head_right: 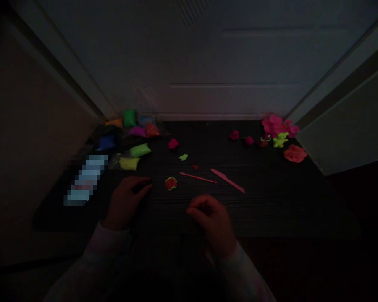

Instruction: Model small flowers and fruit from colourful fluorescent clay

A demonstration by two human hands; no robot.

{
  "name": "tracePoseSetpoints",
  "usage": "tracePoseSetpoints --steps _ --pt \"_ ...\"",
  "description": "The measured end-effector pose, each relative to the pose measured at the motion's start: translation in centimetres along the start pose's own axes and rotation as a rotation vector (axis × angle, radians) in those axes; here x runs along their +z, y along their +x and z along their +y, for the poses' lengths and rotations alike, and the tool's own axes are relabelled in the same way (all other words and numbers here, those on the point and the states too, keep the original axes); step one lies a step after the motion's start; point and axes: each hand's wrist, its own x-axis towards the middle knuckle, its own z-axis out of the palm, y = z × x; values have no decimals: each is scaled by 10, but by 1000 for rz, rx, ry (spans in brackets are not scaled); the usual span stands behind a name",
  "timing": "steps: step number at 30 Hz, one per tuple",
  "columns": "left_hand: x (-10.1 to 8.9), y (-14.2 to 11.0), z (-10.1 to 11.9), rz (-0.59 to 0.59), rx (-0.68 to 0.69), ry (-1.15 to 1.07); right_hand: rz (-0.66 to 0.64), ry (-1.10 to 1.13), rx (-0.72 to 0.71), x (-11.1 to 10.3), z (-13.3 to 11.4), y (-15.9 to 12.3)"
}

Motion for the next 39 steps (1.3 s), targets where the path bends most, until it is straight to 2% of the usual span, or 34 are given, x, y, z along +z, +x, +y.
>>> tracePoseSetpoints --steps 3,8,11,22,27,39 --pt "1 0 -1 4 10 11 22 114 67 -2 3 2" --pt "1 -1 -1 3 -2 32 92 494 100 -5 0 6" --pt "0 0 1 4 4 33 101 569 110 -7 -2 9" --pt "1 0 1 9 -12 39 62 481 32 -7 -2 12" --pt "0 1 3 9 -12 29 28 520 12 -8 -1 11" --pt "0 -2 4 28 -50 13 -53 563 107 -12 1 7"
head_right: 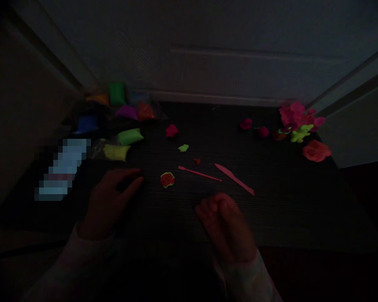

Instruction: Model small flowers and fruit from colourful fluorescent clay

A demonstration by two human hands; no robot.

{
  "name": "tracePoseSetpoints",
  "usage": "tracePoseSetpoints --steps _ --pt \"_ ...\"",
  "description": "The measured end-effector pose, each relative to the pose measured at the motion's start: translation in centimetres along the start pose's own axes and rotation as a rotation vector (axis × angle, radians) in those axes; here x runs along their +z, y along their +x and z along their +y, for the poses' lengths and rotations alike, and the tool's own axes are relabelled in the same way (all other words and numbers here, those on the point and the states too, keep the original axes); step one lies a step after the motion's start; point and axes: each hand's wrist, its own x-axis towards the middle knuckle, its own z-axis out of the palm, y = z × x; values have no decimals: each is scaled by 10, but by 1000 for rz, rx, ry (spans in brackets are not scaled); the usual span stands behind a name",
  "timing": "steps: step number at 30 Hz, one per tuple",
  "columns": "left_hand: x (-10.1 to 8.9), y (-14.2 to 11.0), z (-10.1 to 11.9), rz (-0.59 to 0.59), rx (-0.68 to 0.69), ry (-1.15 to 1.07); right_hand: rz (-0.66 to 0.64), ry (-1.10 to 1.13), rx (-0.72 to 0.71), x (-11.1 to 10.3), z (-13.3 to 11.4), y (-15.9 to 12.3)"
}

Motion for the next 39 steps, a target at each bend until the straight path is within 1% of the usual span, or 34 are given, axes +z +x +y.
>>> tracePoseSetpoints --steps 6,8,10,13,15,17,22,23,25,27,30,33,36,39 --pt "-2 0 2 -19 -16 15 12 182 97 10 -2 -1" --pt "-3 0 3 -30 -12 25 -1 240 128 14 -3 0" --pt "-3 0 3 -33 -2 30 -46 263 140 18 -4 2" --pt "-4 -1 2 -32 -1 24 -156 199 120 22 -7 5" --pt "-5 -1 2 -37 -3 27 -211 70 74 25 -11 7" --pt "-5 -2 2 -43 8 37 -240 -132 -10 28 -16 8" --pt "-5 -4 3 -37 39 53 -271 -803 -272 38 -38 22" --pt "-5 -5 3 -34 40 50 -297 -944 -320 41 -41 28" --pt "-6 -6 3 -31 52 43 -393 -1180 -425 47 -43 40" --pt "-6 -6 2 -27 74 40 -486 -1342 -506 51 -39 52" --pt "-6 -7 2 -19 112 49 -545 -1485 -540 52 -27 64" --pt "-6 -8 2 -24 137 57 -581 -1532 -565 50 -16 70" --pt "-5 -9 0 -32 148 32 -599 -1557 -576 50 -13 72" --pt "-5 -10 -1 -9 167 -11 -575 -1605 -570 50 -14 72"
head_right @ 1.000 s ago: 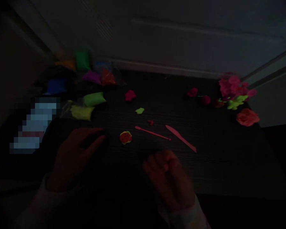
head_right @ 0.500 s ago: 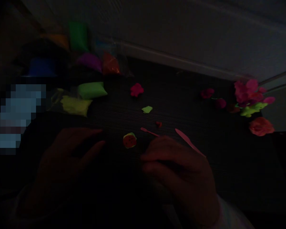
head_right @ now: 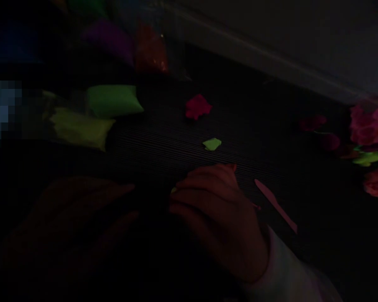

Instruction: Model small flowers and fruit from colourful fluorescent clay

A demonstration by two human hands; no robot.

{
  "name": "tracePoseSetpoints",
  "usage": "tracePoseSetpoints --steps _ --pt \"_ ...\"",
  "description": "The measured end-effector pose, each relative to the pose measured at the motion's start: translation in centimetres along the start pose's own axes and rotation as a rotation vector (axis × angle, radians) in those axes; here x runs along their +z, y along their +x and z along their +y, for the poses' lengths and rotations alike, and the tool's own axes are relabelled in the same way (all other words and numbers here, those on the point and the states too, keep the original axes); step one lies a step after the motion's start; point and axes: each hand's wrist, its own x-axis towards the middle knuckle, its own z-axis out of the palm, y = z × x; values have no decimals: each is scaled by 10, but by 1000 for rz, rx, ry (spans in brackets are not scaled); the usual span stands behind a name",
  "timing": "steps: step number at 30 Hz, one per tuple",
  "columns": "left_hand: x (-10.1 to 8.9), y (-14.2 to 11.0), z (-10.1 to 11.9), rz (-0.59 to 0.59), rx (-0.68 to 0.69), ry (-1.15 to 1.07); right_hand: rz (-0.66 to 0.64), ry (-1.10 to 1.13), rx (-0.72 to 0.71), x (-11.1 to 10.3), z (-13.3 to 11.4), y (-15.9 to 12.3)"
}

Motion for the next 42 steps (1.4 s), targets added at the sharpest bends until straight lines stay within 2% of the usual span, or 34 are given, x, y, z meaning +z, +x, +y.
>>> tracePoseSetpoints --steps 9,21,27,42 --pt "-2 1 -1 -24 -16 -7 -45 -117 31 -1 -1 -2" --pt "-3 -1 1 -69 -64 -14 -43 -189 -106 -7 -1 -4" --pt "-2 0 2 -34 -61 -12 -50 -203 -149 -6 -1 -5" --pt "-1 0 3 -45 -92 -32 -35 -271 -174 -3 -2 -7"
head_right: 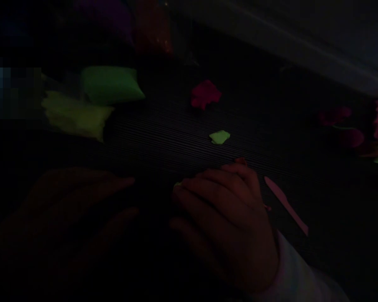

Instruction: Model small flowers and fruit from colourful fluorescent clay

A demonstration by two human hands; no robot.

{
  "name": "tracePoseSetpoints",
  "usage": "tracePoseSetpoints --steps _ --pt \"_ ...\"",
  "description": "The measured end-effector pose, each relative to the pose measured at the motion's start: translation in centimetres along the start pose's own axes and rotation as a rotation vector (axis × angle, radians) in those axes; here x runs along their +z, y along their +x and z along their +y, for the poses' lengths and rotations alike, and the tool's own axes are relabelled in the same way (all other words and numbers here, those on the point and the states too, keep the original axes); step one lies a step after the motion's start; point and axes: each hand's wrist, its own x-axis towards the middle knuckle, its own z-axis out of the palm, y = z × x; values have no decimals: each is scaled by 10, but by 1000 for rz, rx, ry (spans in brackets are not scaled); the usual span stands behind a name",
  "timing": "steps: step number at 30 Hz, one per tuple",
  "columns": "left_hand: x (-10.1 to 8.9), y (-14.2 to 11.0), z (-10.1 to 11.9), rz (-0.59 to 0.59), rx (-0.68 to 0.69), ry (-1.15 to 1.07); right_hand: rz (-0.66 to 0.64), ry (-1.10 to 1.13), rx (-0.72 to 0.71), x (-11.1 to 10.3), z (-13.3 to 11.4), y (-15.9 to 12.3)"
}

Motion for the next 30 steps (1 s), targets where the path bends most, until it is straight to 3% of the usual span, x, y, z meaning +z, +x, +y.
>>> tracePoseSetpoints --steps 17,23,26,30 --pt "0 -2 0 22 5 38 60 71 41 -14 6 -11" --pt "-1 1 4 58 46 52 148 -220 342 -19 13 -49" --pt "1 2 9 44 81 99 89 -291 344 -14 17 -61" --pt "8 4 20 7 128 122 48 -331 296 -11 22 -53"
